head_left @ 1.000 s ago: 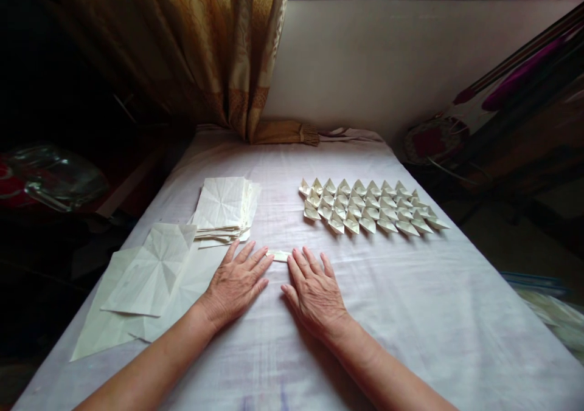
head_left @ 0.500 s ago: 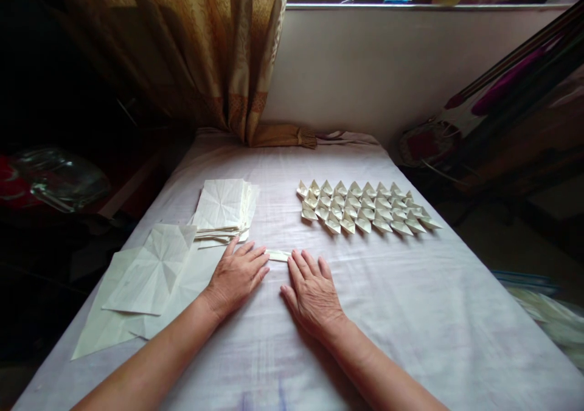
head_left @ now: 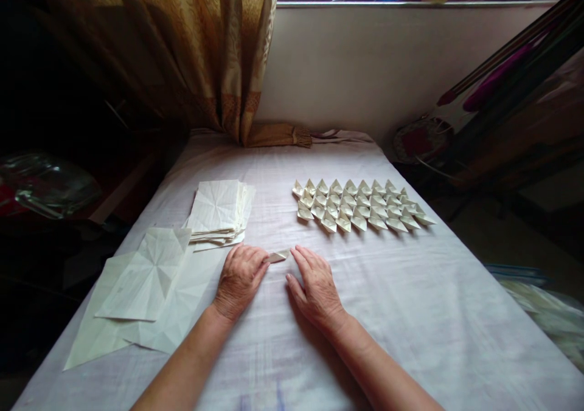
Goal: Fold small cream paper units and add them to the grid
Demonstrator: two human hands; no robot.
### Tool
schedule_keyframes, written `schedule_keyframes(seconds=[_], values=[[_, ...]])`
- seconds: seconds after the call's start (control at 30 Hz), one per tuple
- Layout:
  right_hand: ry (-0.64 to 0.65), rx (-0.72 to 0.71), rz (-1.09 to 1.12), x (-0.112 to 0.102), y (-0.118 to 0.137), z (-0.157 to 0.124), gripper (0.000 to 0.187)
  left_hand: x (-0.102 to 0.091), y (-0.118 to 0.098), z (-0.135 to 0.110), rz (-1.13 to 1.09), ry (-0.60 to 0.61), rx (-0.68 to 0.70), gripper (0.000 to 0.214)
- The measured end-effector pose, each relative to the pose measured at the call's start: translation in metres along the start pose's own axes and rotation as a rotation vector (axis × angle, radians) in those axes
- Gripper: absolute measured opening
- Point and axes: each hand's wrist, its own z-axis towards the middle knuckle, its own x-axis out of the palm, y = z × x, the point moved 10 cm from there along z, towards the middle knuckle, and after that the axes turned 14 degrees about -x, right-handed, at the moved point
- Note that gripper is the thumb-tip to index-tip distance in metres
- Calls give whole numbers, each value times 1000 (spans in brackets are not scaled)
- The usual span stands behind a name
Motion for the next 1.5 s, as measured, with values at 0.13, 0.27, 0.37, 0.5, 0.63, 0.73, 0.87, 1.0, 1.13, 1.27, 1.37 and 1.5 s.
schedule_keyframes(seconds=[0.13,0.27,0.37,0.5,0.63,0.73,0.87,1.0,1.13,1.27,1.37,1.5], values=[[-22,-11,36,-1,-3,7,45,3,1,-2,-31,18,-1,14],[-49,-31,43,0,-7,16,43,5,2,-1,-64,32,-24,11],[-64,-49,69,1,-8,21,37,5,-1,-2,-87,27,-10,9],[-86,-61,123,1,-8,21,23,6,-6,-5,-96,37,19,8],[-105,-55,159,-2,-10,18,21,8,-6,-6,-108,55,9,8],[-87,-44,170,-2,-11,19,19,9,-7,-7,-123,60,12,8],[8,-9,147,0,-11,23,21,9,-7,-7,-133,56,22,7],[145,39,116,4,-10,29,25,7,-7,-8,-133,34,34,9],[308,60,68,8,-5,38,14,6,-6,-9,-131,21,43,10],[418,46,43,11,-2,47,13,8,-3,-9,-135,41,36,11],[443,51,74,14,-3,49,16,9,-3,-9,-142,56,41,12],[443,67,161,19,-7,49,18,7,-4,-10,-156,39,70,13]])
